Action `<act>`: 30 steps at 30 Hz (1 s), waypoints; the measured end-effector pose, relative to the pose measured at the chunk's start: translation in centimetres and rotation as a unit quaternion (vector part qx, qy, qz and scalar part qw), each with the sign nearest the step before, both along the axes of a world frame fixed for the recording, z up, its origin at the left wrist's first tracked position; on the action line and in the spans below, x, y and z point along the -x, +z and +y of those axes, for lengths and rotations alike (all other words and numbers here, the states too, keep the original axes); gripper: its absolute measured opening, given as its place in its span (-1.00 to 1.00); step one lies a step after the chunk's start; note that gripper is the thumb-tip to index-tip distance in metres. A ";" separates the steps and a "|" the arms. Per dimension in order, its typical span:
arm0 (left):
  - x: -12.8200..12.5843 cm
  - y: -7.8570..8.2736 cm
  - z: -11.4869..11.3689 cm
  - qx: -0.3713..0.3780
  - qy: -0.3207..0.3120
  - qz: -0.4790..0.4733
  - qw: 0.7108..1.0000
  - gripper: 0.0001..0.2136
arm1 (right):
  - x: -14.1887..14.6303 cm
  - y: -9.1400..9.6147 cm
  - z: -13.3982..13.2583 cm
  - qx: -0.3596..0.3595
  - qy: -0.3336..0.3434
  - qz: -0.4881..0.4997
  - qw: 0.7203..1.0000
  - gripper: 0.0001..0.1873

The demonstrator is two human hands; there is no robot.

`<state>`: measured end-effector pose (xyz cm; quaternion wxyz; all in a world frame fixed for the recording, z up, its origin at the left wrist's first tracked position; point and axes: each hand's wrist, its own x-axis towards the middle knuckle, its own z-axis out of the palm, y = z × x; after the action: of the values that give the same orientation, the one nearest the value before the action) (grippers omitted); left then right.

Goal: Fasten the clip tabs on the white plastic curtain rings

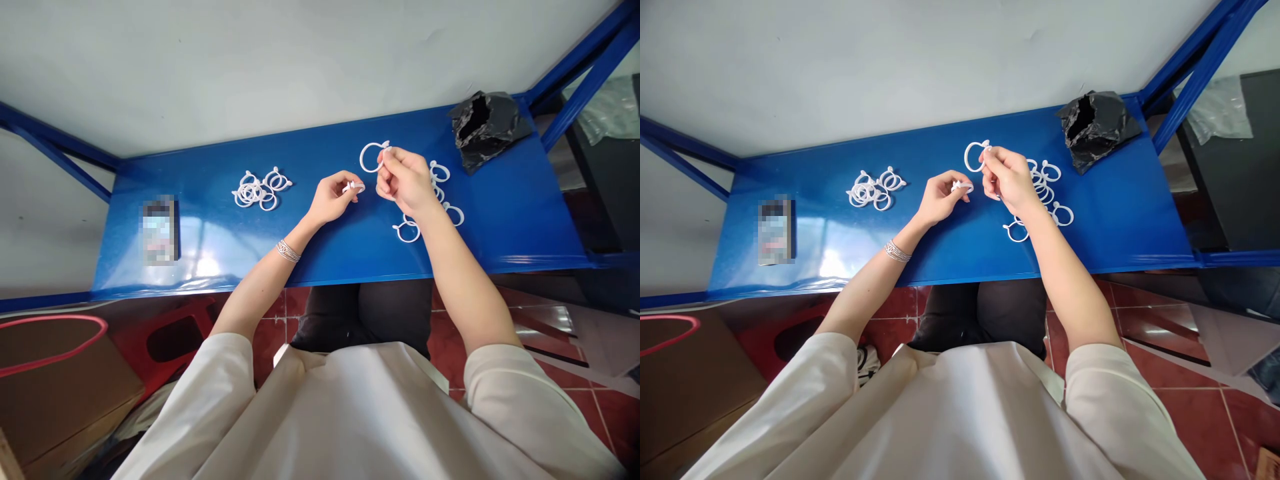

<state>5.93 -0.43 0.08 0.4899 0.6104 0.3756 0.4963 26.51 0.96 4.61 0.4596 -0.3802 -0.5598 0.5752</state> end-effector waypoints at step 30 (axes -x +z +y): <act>0.4 -0.5 0.1 0.031 0.035 0.010 0.999 -0.58 | 0.8 0.9 -0.6 0.128 0.082 0.042 0.988 -0.57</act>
<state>5.53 -0.31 -0.46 0.4874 0.5864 0.4165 0.4950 25.71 0.37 5.54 0.3816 -0.3645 -0.4912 0.6930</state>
